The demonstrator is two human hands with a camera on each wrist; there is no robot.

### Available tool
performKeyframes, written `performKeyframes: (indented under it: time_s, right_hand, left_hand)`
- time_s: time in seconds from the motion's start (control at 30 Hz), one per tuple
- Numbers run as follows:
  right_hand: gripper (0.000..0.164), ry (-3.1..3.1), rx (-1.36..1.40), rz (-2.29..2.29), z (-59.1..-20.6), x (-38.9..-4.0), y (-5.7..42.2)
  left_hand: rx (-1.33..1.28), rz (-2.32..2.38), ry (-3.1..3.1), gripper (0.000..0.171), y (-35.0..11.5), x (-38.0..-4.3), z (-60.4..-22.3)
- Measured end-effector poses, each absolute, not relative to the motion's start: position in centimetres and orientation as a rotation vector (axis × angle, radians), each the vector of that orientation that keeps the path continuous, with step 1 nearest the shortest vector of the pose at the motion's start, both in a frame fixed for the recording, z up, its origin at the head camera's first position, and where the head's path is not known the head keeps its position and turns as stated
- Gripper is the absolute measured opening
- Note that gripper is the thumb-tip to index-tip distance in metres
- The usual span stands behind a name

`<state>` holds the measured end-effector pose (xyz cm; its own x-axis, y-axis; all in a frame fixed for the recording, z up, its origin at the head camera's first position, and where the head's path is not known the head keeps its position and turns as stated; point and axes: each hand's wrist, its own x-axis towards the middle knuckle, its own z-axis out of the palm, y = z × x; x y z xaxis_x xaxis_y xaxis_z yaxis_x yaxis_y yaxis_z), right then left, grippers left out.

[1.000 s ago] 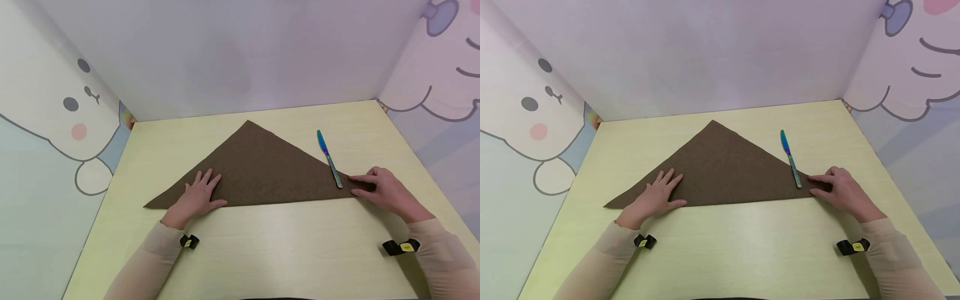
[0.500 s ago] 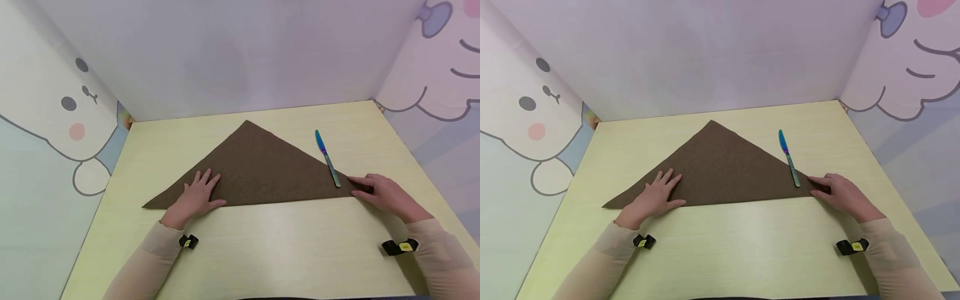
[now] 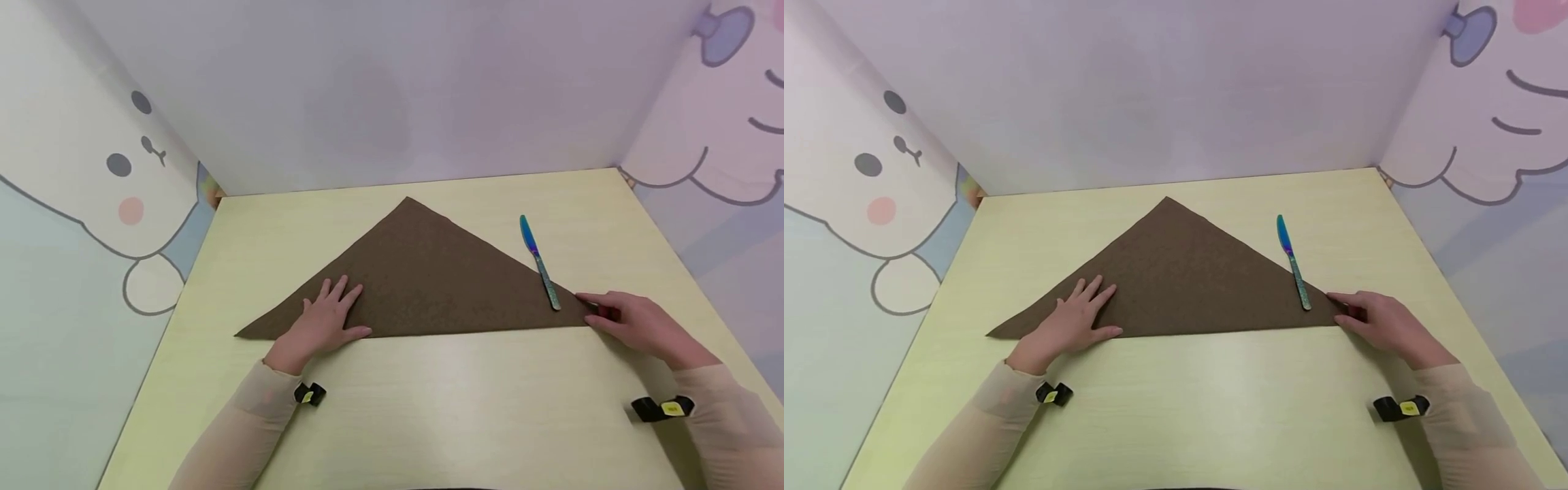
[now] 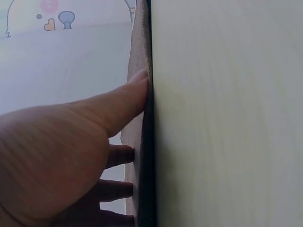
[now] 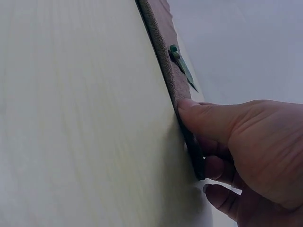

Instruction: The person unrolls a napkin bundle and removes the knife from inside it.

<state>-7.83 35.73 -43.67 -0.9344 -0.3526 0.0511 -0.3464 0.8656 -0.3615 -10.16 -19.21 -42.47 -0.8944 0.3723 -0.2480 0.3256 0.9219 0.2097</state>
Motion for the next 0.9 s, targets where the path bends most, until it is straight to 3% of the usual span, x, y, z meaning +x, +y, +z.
performKeyframes:
  time_s: [0.4, 0.9]
  right_hand:
    - [0.042, 3.044, -0.309, -0.741, -41.7, -8.9, 32.8]
    - [0.058, 3.075, -0.124, -0.735, -42.9, -10.9, 29.0]
  left_hand:
    - [0.525, 0.212, 2.79, 0.087, -19.1, -10.2, -42.4]
    - [0.501, 0.187, 2.778, 0.087, -18.8, -10.2, -42.1]
